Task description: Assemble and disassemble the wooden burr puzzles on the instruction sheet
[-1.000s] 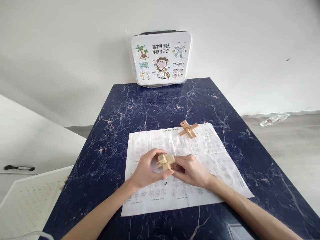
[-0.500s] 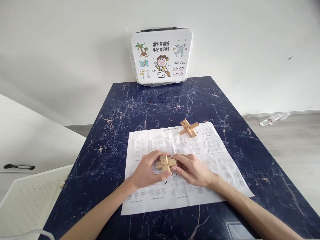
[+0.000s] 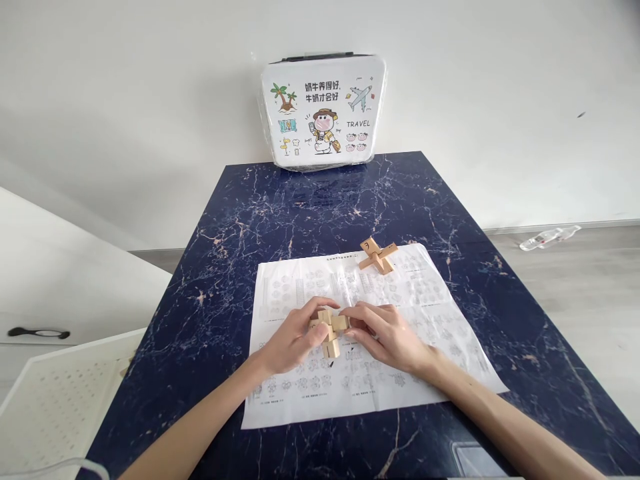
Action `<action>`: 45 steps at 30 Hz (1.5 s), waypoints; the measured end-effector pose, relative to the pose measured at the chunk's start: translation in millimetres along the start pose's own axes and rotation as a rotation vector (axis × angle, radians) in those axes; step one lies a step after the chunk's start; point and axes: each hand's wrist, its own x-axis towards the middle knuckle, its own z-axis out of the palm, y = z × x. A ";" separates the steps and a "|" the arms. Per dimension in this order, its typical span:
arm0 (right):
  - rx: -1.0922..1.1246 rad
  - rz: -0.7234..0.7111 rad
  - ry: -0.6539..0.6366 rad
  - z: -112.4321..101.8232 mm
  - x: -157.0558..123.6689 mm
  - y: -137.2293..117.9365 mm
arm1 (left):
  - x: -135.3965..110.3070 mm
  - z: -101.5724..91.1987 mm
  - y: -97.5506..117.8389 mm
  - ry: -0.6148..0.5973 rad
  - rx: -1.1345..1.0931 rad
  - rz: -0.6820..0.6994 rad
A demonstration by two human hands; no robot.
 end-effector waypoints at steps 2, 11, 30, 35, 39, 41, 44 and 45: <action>-0.017 -0.001 0.021 -0.2 0.4 -0.1 | -1.0 -1.0 -1.0 -0.023 -0.005 0.000; 0.027 0.019 0.035 3.3 -0.7 0.8 | -1.7 -2.9 -0.4 -0.083 -0.039 -0.042; 0.133 0.139 0.009 4.0 0.9 3.0 | 0.9 0.0 2.8 0.095 -0.260 -0.192; 0.126 0.288 0.165 1.7 3.0 5.8 | 2.9 -5.0 3.4 0.197 -0.290 -0.186; -0.047 0.381 0.244 4.1 1.8 10.2 | 4.1 -6.1 2.2 0.222 -0.336 -0.126; -0.146 0.380 0.221 6.1 1.1 12.3 | 4.5 -6.1 2.4 0.209 -0.352 -0.099; -0.251 0.351 0.156 8.6 1.3 14.6 | 5.1 -6.0 1.8 0.179 -0.353 -0.070; -0.274 0.341 0.139 9.2 1.6 15.0 | 5.3 -5.8 1.2 0.174 -0.348 -0.069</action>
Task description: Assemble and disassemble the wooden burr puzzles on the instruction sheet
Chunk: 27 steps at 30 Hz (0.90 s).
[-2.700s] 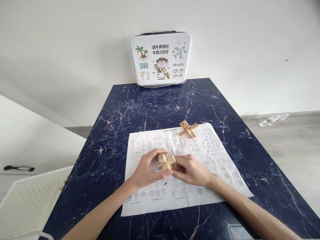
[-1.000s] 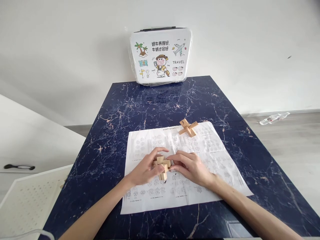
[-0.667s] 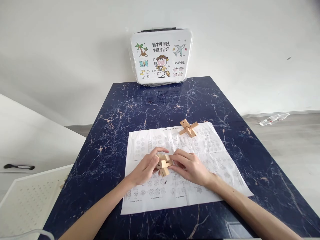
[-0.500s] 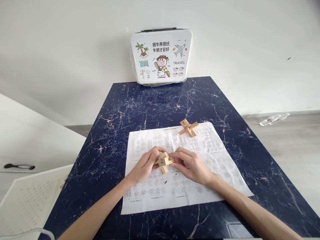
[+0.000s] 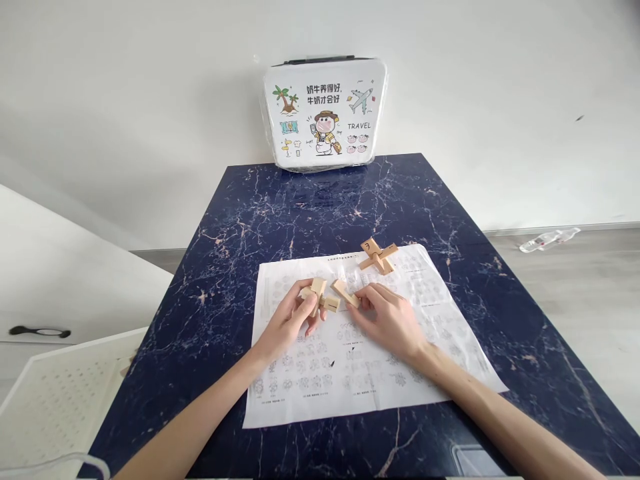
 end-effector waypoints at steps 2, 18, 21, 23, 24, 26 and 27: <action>-0.028 -0.022 -0.009 0.4 0.7 -0.2 | 0.3 0.2 -1.5 0.001 0.012 -0.013; 0.261 -0.247 -0.050 -9.4 0.6 -7.9 | -3.3 3.2 -3.8 -0.055 0.041 -0.101; 0.304 -0.217 -0.053 -9.3 0.8 -8.4 | -2.6 0.9 -4.5 -0.090 0.018 -0.074; 0.336 -0.187 -0.073 -9.8 0.4 -9.0 | -2.5 -0.5 -4.8 -0.114 0.008 -0.063; 0.351 -0.166 -0.085 -10.0 0.1 -9.2 | -2.6 -1.1 -4.9 -0.133 0.000 -0.061; 0.377 -0.123 -0.102 -10.1 -0.7 -9.4 | -3.1 -2.2 -5.1 -0.185 -0.021 -0.060; 0.389 -0.103 -0.106 -10.0 -1.0 -9.4 | -3.3 -2.7 -5.1 -0.212 -0.036 -0.058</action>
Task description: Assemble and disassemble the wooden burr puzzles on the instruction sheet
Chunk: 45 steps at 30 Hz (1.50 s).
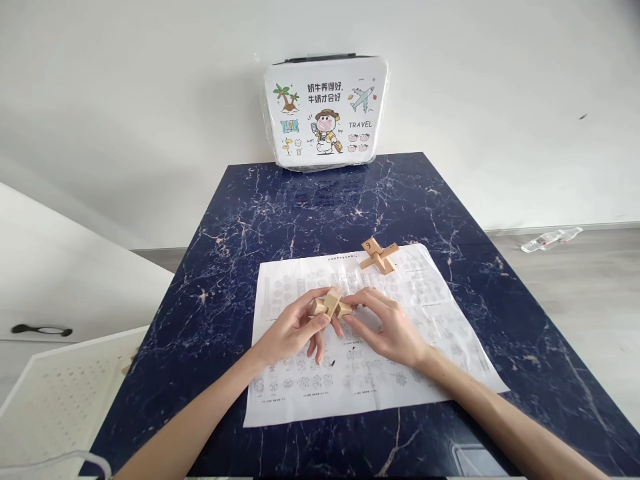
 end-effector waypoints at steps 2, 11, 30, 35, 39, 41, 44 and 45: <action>0.027 0.027 0.000 0.1 -0.4 0.2 | -0.6 -0.8 -0.3 -0.055 -0.032 0.011; 0.151 0.059 -0.094 -3.1 0.8 -4.4 | -2.8 -7.3 1.2 -0.326 -0.166 -0.042; -0.141 0.082 0.225 7.6 -0.4 -0.7 | -5.2 12.0 -25.2 0.251 0.732 0.447; -0.244 0.175 0.311 6.3 -0.5 7.9 | -0.8 15.0 -18.3 0.431 0.787 0.429; -0.320 0.183 0.311 7.1 0.8 10.9 | -0.2 14.4 -13.1 0.583 0.956 0.354; -0.346 0.182 0.302 7.4 1.4 11.5 | -0.5 13.1 -11.9 0.601 1.081 0.340; -0.378 0.176 0.284 6.9 1.6 12.4 | -0.1 11.0 -12.8 0.573 1.221 0.314; -0.382 0.172 0.271 6.5 1.4 12.7 | 0.2 10.3 -13.6 0.558 1.255 0.301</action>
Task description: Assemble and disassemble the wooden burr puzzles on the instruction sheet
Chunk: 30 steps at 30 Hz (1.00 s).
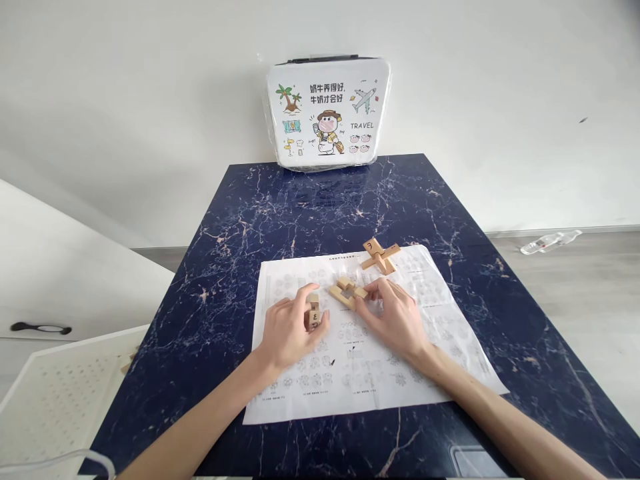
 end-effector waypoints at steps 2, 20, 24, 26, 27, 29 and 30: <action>0.002 -0.010 -0.038 -0.7 -0.1 0.8 | -0.3 1.7 -1.5 -0.037 0.040 0.015; 0.163 -0.321 -0.374 -4.7 0.2 -3.1 | 4.5 -4.5 -0.7 -0.052 -0.085 0.162; 0.193 -0.324 -0.366 -3.3 0.2 -3.2 | 5.6 -2.7 -3.2 -0.191 -0.091 0.188; 0.199 -0.311 -0.368 -3.4 0.8 -3.3 | 4.8 -0.8 -4.1 -0.225 -0.093 0.186; 0.201 -0.307 -0.370 -3.5 1.0 -3.3 | 4.2 0.3 -4.5 -0.231 -0.095 0.176; 0.203 -0.304 -0.371 -3.7 1.3 -3.0 | 2.9 2.3 -5.5 -0.229 -0.095 0.143; 0.202 -0.303 -0.369 -3.7 1.3 -2.8 | 2.6 3.0 -6.6 -0.222 -0.090 0.126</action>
